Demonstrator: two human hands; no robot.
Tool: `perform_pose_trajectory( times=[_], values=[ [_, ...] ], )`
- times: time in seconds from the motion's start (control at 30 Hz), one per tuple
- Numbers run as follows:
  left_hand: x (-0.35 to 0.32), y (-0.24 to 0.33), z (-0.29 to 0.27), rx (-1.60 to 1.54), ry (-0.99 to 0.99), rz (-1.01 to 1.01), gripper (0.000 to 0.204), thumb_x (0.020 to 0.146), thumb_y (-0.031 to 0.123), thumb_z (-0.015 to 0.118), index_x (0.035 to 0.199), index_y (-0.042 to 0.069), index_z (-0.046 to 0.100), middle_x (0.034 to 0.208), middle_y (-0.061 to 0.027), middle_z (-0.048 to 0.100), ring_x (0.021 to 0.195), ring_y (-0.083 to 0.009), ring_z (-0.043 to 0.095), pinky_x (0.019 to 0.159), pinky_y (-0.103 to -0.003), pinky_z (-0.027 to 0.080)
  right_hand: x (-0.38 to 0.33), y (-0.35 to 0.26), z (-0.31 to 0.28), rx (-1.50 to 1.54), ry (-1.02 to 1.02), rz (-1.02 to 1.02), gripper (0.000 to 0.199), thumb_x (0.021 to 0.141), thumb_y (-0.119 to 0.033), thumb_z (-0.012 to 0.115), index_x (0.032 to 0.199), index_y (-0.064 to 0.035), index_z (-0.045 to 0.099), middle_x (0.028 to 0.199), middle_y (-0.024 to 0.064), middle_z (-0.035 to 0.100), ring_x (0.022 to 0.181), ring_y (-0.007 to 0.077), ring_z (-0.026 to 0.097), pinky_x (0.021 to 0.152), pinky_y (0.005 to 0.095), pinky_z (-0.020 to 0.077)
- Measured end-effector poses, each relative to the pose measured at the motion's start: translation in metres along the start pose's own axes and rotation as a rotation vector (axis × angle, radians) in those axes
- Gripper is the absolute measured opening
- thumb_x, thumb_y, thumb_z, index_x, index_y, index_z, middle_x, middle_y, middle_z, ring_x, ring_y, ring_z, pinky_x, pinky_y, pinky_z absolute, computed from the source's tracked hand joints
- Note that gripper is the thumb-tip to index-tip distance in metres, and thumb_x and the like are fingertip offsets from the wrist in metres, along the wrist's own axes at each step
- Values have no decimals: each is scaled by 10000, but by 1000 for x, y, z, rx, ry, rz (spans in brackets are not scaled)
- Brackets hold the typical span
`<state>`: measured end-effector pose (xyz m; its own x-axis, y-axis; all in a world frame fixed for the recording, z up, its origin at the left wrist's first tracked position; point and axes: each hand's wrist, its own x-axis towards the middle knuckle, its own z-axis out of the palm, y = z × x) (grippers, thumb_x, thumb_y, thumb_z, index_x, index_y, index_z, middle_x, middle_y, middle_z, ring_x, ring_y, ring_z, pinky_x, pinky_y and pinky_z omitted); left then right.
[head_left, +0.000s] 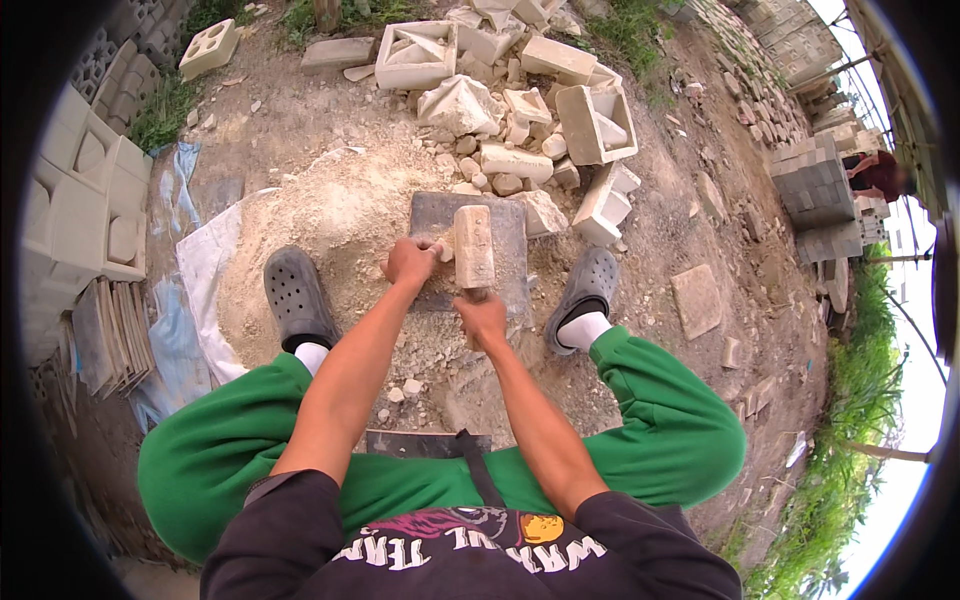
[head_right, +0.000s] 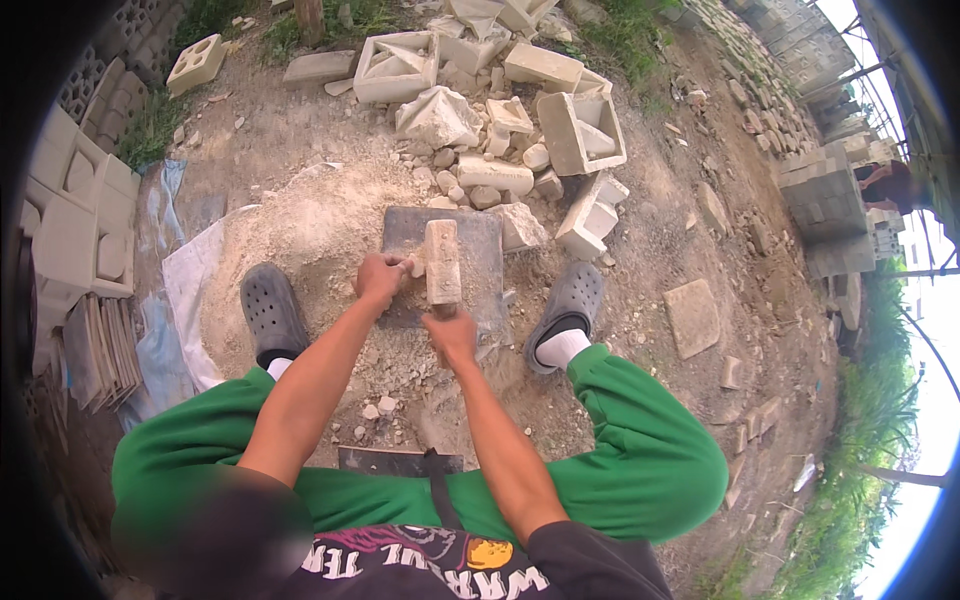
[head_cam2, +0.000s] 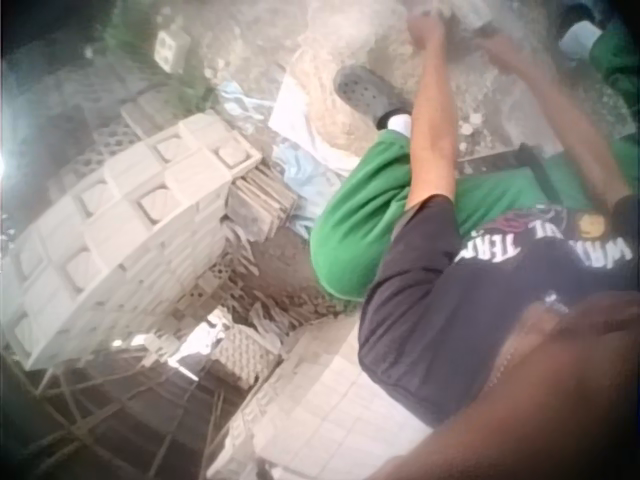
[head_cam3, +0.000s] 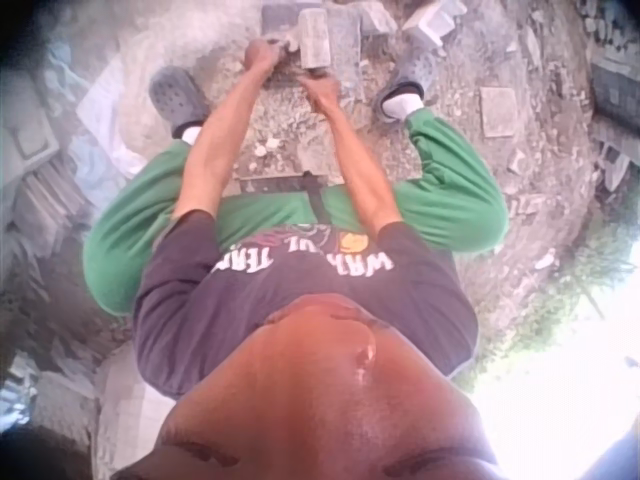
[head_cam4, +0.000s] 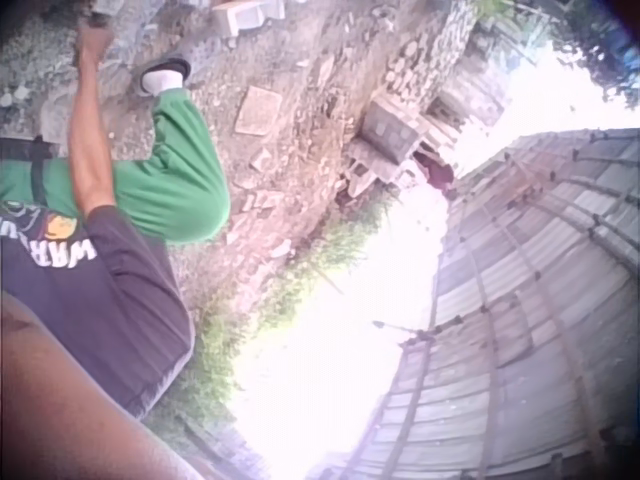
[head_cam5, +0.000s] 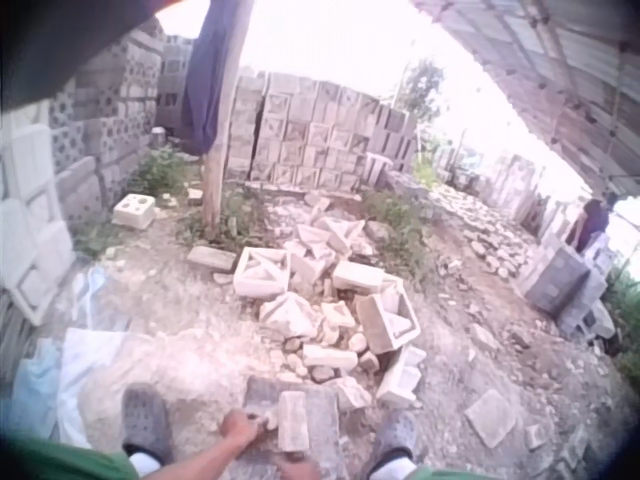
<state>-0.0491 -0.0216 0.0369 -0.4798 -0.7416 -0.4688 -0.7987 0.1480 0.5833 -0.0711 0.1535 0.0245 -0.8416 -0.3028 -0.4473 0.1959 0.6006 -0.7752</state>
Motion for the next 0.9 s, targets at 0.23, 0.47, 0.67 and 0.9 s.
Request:
perform_pose_trajectory(
  times=[0.23,0.47,0.67,0.9],
  values=[
    [3,-6,3,-9,14,-21,247,805,409,759,975,235,803,948,-44,766,919,-240,706,943,-440,435,9,-130,-49,156,-11,-287,271,780,-176,728,930,37,654,663,62,649,556,143,629,511,302,506],
    [3,-2,3,-24,2,-36,231,813,415,747,965,250,803,946,-40,765,922,-235,702,968,-447,399,38,-68,-23,65,199,-670,487,750,-220,754,1146,16,596,1014,170,658,923,330,648,823,416,509],
    [4,-5,0,-44,-17,-69,211,811,420,750,942,264,804,944,-32,765,920,-221,699,1032,-458,338,-2,8,15,167,13,165,274,759,-201,765,841,33,649,658,82,643,524,182,625,492,338,510],
    [5,-6,3,-30,-12,-62,213,813,424,747,943,265,804,942,-32,765,930,-228,702,1047,-485,337,-10,-35,-12,125,-30,115,318,724,-243,760,835,42,672,650,108,670,542,190,659,505,337,511]
  ],
)
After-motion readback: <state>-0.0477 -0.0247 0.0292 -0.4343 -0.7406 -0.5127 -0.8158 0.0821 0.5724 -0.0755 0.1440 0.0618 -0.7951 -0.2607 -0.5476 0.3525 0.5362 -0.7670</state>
